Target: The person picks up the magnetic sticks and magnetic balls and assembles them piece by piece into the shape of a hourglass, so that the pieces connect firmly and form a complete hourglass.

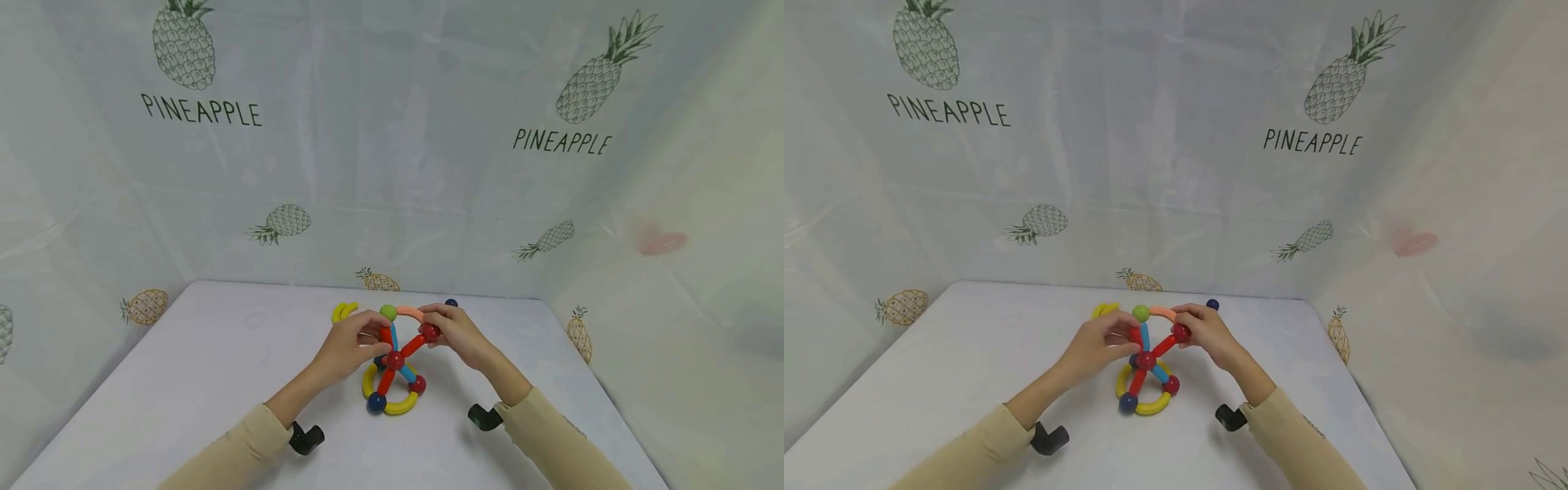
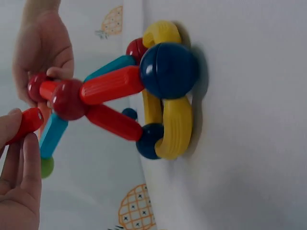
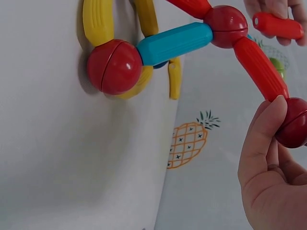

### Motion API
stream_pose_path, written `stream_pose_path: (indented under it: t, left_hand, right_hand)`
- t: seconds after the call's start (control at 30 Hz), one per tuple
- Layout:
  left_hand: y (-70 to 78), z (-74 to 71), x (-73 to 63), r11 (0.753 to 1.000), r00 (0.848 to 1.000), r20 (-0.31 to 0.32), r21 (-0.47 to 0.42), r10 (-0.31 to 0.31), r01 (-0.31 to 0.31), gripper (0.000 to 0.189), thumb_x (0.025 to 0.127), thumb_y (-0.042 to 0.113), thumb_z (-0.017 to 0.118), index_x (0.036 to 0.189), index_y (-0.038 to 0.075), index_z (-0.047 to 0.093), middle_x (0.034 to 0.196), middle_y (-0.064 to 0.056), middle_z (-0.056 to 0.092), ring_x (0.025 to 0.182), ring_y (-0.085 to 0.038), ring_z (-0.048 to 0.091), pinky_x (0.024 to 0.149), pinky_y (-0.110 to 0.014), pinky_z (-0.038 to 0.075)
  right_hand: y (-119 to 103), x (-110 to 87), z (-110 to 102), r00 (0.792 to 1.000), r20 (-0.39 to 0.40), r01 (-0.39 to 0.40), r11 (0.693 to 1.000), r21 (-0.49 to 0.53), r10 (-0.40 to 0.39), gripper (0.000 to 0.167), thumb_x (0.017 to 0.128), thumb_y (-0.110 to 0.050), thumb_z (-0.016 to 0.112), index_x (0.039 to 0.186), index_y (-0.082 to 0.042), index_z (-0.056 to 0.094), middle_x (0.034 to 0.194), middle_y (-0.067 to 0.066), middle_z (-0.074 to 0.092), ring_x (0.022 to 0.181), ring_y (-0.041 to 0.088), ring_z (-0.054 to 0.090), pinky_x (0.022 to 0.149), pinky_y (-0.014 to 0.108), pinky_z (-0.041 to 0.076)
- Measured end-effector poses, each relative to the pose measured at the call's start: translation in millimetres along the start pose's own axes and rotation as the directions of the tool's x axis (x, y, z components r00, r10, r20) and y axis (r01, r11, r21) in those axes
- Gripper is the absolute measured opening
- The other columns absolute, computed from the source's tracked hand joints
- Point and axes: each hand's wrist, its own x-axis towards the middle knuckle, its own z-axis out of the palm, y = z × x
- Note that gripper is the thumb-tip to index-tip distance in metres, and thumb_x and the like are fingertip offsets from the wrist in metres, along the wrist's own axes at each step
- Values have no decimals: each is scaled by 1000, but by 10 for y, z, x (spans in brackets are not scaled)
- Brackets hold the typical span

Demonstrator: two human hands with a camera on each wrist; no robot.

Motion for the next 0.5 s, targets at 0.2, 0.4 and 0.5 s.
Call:
stream_pose_path:
  t: [0.2,0.4,0.5]
  left_hand:
    - [-10,115,-12,1000,1000,-12,9,-16,16,33,94,11,82,124,16,70,110,6,73,99,-12,72,90,-27,62]
    - [-11,158,4,999,999,-34,13,-29,30,37,92,11,84,125,18,68,110,5,73,98,-12,72,88,-26,62]
    - [-4,168,9,999,998,-41,10,-41,42,38,92,13,85,124,19,66,110,5,73,98,-12,72,87,-26,62]
  right_hand:
    - [15,7,-2,1000,0,-5,1000,3,5,41,110,-23,54,143,0,60,120,17,67,92,24,67,86,34,63]
    - [23,3,-14,1000,1,-13,1000,13,13,41,110,-23,54,144,-2,60,122,25,67,93,23,69,83,30,63]
    - [33,4,-21,1000,1,-15,1000,13,15,41,110,-25,53,144,-2,59,127,30,66,96,23,69,84,30,63]
